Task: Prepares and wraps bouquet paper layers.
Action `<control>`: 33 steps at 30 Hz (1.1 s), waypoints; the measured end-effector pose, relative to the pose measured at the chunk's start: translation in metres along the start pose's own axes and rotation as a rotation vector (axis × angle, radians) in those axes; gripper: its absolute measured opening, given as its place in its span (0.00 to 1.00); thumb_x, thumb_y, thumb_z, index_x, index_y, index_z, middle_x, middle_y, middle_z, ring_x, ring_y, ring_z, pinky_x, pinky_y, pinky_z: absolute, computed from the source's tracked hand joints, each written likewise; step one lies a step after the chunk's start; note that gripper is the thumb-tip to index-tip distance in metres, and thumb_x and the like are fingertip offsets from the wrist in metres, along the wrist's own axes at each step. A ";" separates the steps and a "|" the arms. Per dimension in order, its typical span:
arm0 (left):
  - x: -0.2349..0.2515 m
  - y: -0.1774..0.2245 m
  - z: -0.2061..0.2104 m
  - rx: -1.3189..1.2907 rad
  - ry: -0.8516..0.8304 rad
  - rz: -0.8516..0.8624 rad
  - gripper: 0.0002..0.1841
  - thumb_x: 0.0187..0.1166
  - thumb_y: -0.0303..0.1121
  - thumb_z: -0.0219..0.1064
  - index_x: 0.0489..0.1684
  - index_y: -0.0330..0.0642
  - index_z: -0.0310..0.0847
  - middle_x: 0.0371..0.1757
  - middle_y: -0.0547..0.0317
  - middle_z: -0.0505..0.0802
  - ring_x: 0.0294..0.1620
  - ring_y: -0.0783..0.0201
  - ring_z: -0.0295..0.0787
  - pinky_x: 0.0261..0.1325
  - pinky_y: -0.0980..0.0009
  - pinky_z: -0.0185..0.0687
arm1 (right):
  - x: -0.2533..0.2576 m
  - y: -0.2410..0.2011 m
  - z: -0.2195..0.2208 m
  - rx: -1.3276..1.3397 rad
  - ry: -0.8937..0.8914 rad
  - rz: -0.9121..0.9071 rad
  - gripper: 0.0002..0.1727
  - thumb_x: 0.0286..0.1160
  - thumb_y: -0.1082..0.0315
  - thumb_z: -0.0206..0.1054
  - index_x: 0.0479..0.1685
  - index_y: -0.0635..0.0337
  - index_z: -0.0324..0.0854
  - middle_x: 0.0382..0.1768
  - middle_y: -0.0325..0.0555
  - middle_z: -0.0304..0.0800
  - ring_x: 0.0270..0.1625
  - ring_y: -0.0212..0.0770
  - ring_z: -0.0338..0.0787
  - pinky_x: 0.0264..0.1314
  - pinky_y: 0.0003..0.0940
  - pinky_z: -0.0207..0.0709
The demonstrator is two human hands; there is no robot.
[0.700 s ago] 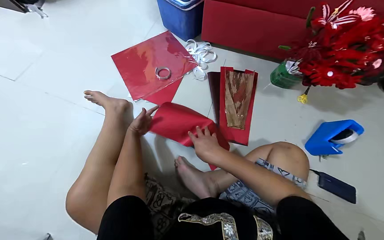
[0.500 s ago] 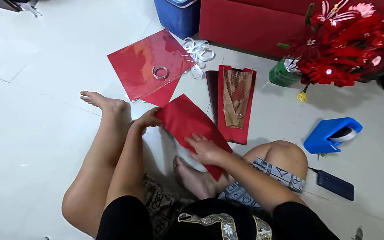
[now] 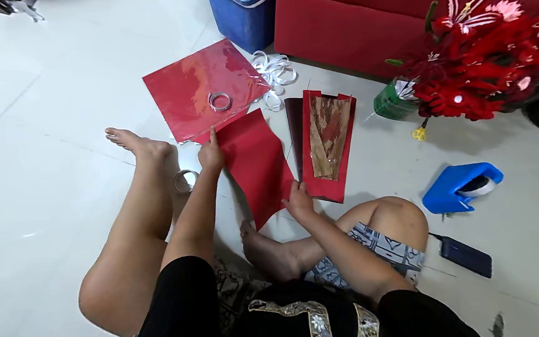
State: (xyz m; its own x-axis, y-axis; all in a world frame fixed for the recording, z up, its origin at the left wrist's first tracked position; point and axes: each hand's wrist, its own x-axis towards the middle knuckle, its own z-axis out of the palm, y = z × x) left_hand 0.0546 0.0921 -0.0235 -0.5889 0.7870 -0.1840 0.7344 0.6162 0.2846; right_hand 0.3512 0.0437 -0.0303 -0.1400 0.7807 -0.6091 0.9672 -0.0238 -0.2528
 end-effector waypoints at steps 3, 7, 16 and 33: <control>-0.022 0.022 0.025 -0.036 0.133 0.069 0.46 0.73 0.25 0.67 0.97 0.54 0.47 0.90 0.28 0.60 0.90 0.27 0.54 0.79 0.22 0.52 | 0.004 0.000 -0.003 0.027 0.007 0.045 0.55 0.66 0.53 0.81 0.90 0.68 0.53 0.81 0.70 0.68 0.70 0.66 0.85 0.69 0.59 0.81; -0.057 0.053 0.051 0.021 -0.087 0.289 0.29 0.91 0.43 0.49 0.92 0.48 0.61 0.95 0.46 0.58 0.97 0.39 0.39 0.87 0.23 0.25 | 0.010 0.002 -0.008 0.052 0.008 0.061 0.51 0.61 0.56 0.84 0.85 0.68 0.62 0.82 0.67 0.66 0.78 0.65 0.78 0.73 0.58 0.79; -0.056 0.035 0.085 0.148 -0.255 0.168 0.40 0.84 0.71 0.43 0.97 0.69 0.44 0.98 0.46 0.42 0.97 0.33 0.29 0.85 0.19 0.24 | 0.006 0.006 -0.014 0.023 -0.023 0.111 0.41 0.73 0.61 0.71 0.87 0.63 0.60 0.67 0.61 0.87 0.72 0.60 0.85 0.75 0.60 0.75; -0.101 0.068 0.101 0.022 -0.308 0.272 0.38 0.88 0.66 0.40 0.97 0.63 0.50 0.97 0.40 0.44 0.96 0.31 0.31 0.88 0.25 0.26 | -0.041 -0.001 -0.024 0.454 0.100 -0.181 0.29 0.79 0.74 0.61 0.82 0.67 0.66 0.65 0.63 0.84 0.63 0.54 0.88 0.69 0.48 0.80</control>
State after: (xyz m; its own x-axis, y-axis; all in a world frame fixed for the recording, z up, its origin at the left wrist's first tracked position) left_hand 0.1982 0.0579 -0.0806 -0.2462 0.8922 -0.3785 0.8584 0.3821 0.3423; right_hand 0.3614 0.0268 0.0124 -0.2551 0.8528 -0.4556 0.7361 -0.1343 -0.6634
